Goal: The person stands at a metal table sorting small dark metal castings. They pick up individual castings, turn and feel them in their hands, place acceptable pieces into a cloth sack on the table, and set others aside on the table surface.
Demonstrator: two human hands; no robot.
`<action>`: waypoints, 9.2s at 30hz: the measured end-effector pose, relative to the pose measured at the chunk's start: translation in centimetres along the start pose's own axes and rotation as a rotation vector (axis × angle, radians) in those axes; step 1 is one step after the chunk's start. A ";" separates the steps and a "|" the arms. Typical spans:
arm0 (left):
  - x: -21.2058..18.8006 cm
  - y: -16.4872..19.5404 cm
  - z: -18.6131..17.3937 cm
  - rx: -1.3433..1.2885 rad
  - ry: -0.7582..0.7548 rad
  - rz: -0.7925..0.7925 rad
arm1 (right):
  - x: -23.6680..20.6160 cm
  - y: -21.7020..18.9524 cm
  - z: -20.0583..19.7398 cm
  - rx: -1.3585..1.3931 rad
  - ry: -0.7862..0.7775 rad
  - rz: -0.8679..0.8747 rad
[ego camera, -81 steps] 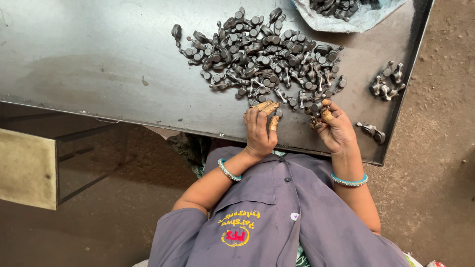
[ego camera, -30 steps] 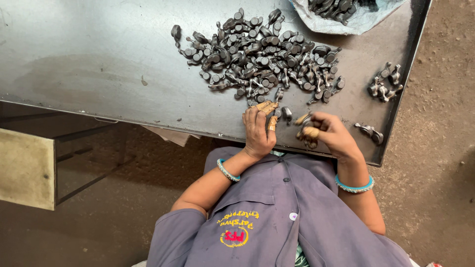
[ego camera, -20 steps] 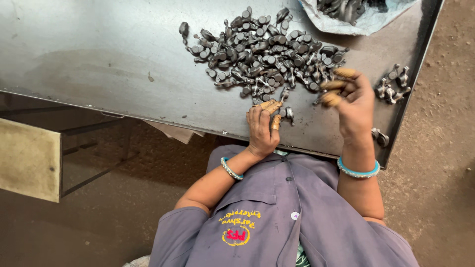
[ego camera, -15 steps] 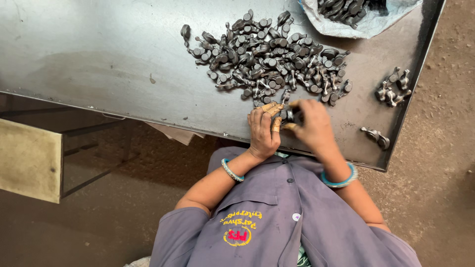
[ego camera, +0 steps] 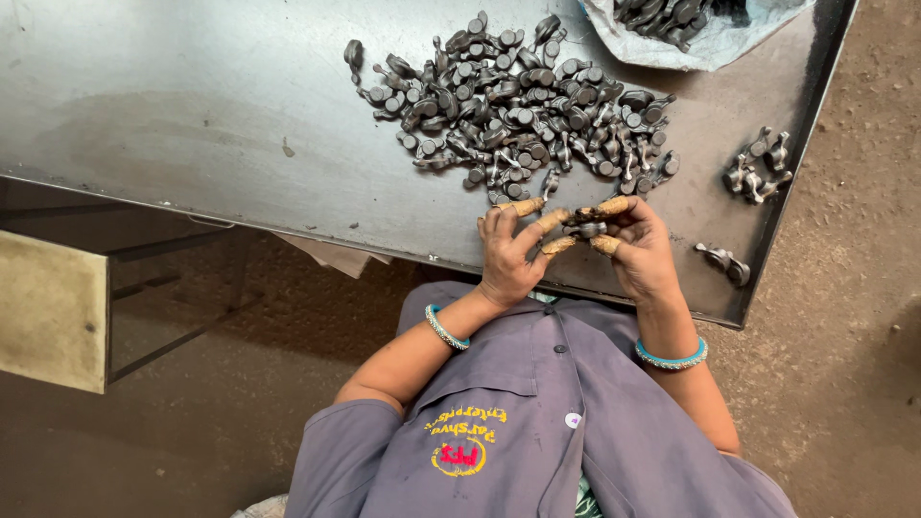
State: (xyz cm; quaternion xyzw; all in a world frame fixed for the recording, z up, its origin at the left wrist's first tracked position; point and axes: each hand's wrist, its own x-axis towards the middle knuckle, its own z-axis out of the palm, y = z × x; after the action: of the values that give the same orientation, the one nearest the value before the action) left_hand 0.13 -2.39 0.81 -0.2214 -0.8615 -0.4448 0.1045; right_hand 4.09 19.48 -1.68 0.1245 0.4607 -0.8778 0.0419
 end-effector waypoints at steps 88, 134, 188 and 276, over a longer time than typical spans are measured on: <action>3.0 -0.7 0.4 -0.186 -0.185 -0.132 | -0.5 -0.2 -3.1 0.304 0.021 0.259; 3.1 -2.1 -1.3 -0.558 -0.237 -0.299 | 1.3 -1.4 0.7 -0.141 -0.114 0.335; 3.1 -1.6 -2.0 -0.158 -0.182 -0.264 | 1.6 0.0 2.4 -0.517 0.127 -0.089; 8.8 -4.8 -3.5 0.096 -0.083 -0.416 | 3.6 -2.4 2.8 -0.112 -0.095 0.291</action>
State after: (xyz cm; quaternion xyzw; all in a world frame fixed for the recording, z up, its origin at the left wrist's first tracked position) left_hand -9.99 -5.17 2.72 -0.0514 -0.9123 -0.4059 -0.0147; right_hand -0.33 18.68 0.81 0.1459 0.4834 -0.8403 0.1973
